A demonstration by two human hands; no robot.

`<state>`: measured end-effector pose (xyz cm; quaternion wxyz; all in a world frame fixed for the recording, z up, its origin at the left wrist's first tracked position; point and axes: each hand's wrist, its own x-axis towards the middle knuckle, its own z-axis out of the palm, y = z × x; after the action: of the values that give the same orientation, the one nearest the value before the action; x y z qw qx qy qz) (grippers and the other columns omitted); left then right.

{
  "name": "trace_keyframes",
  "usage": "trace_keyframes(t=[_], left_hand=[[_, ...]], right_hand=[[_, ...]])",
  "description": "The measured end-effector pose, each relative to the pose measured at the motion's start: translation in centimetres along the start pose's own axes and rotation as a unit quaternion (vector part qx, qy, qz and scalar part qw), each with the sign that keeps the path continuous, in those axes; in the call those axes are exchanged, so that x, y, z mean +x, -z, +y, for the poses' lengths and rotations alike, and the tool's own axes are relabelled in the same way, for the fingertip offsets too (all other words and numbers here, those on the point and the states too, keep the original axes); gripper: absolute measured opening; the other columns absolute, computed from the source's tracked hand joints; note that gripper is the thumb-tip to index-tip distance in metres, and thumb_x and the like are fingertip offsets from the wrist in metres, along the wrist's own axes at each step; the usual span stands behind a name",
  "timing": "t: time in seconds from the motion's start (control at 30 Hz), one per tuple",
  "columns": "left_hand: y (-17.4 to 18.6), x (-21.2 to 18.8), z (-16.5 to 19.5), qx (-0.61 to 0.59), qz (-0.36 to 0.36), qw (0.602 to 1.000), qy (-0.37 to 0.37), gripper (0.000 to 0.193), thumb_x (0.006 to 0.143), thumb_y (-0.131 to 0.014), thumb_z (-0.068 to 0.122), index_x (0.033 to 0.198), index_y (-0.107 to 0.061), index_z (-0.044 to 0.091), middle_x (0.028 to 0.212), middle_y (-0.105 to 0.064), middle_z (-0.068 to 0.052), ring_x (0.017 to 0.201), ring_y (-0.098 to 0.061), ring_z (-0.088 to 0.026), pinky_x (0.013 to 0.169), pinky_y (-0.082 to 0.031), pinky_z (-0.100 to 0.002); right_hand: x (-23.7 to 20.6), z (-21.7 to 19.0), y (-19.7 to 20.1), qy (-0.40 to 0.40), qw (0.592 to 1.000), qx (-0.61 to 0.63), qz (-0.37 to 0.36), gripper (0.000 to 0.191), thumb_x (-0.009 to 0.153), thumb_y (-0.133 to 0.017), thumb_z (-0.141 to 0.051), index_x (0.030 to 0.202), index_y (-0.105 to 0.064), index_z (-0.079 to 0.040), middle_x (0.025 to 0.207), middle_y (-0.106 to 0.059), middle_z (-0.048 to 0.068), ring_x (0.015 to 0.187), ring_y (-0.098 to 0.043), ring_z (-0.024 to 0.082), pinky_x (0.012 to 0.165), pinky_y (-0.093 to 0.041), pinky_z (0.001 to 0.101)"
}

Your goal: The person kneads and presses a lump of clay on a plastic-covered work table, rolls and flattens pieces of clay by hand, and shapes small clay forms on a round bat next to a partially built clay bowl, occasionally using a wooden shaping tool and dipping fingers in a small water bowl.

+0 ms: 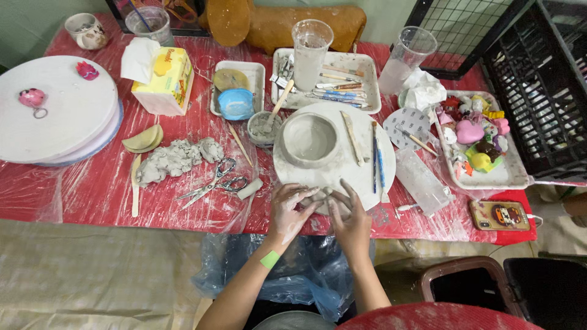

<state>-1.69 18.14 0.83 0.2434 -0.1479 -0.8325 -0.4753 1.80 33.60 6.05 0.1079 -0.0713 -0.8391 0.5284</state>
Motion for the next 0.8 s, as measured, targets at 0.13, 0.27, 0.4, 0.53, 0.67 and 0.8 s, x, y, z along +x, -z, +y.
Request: trace_keyframes(t=[0.13,0.27,0.4,0.53,0.67,0.8], left_hand=[[-0.5,-0.2,0.2,0.008,-0.003,1.000,0.012,0.035,0.075,-0.088,0.022,0.109,-0.081,0.020,0.103,-0.075,0.001,0.105,-0.067,-0.019,0.099,-0.046,-0.039],[-0.6,-0.4,0.3,0.019,0.004,1.000,-0.001,0.035,0.076,-0.088,0.022,0.110,-0.081,0.019,0.103,-0.076,0.000,0.107,-0.066,-0.021,0.099,-0.045,-0.040],[-0.6,-0.4,0.2,0.008,0.004,1.000,0.002,0.033,0.078,-0.087,0.023,0.110,-0.080,0.019,0.105,-0.076,0.000,0.108,-0.066,-0.020,0.100,-0.044,-0.040],[-0.6,-0.4,-0.3,0.009,-0.004,1.000,0.002,0.033,0.077,-0.086,0.022,0.109,-0.079,0.017,0.106,-0.076,0.000,0.109,-0.066,-0.021,0.100,-0.044,-0.041],[-0.6,-0.5,-0.7,0.007,-0.011,1.000,0.003,0.031,0.077,-0.086,0.022,0.108,-0.080,0.018,0.106,-0.075,-0.001,0.109,-0.065,-0.022,0.101,-0.043,-0.042],[-0.6,-0.5,-0.7,0.006,-0.009,1.000,0.005,0.030,0.078,-0.086,0.023,0.108,-0.080,0.018,0.107,-0.074,0.000,0.111,-0.064,-0.021,0.103,-0.043,-0.041]], right_hand=[[0.9,-1.3,-0.5,0.019,0.996,-0.077,0.031,0.049,0.090,-0.075,-0.012,0.137,-0.064,-0.013,0.105,-0.082,0.003,0.045,-0.058,0.011,0.050,-0.051,0.0284],[1.5,-1.6,0.2,-0.016,0.999,-0.032,-0.021,0.048,0.089,-0.073,-0.014,0.136,-0.063,-0.014,0.102,-0.081,0.003,0.052,-0.065,0.006,0.052,-0.053,0.0270],[2.5,-0.4,0.7,0.049,0.997,-0.063,-0.014,0.036,0.087,-0.077,-0.013,0.123,-0.073,-0.009,0.101,-0.076,0.006,0.056,-0.063,0.011,0.054,-0.052,0.0273],[4.2,1.3,0.6,0.000,0.997,0.008,-0.075,0.020,0.092,-0.073,-0.012,0.111,-0.079,-0.005,0.089,-0.080,0.006,0.064,-0.065,0.007,0.059,-0.054,0.0238],[5.0,2.6,0.4,-0.023,0.995,0.026,-0.097,0.019,0.092,-0.074,-0.010,0.109,-0.079,-0.002,0.081,-0.077,0.007,0.062,-0.061,0.007,0.057,-0.052,0.0247],[4.9,2.6,0.7,0.011,0.993,0.017,-0.116,0.020,0.090,-0.075,-0.009,0.109,-0.080,-0.002,0.084,-0.077,0.004,0.064,-0.063,0.007,0.059,-0.053,0.0248]])
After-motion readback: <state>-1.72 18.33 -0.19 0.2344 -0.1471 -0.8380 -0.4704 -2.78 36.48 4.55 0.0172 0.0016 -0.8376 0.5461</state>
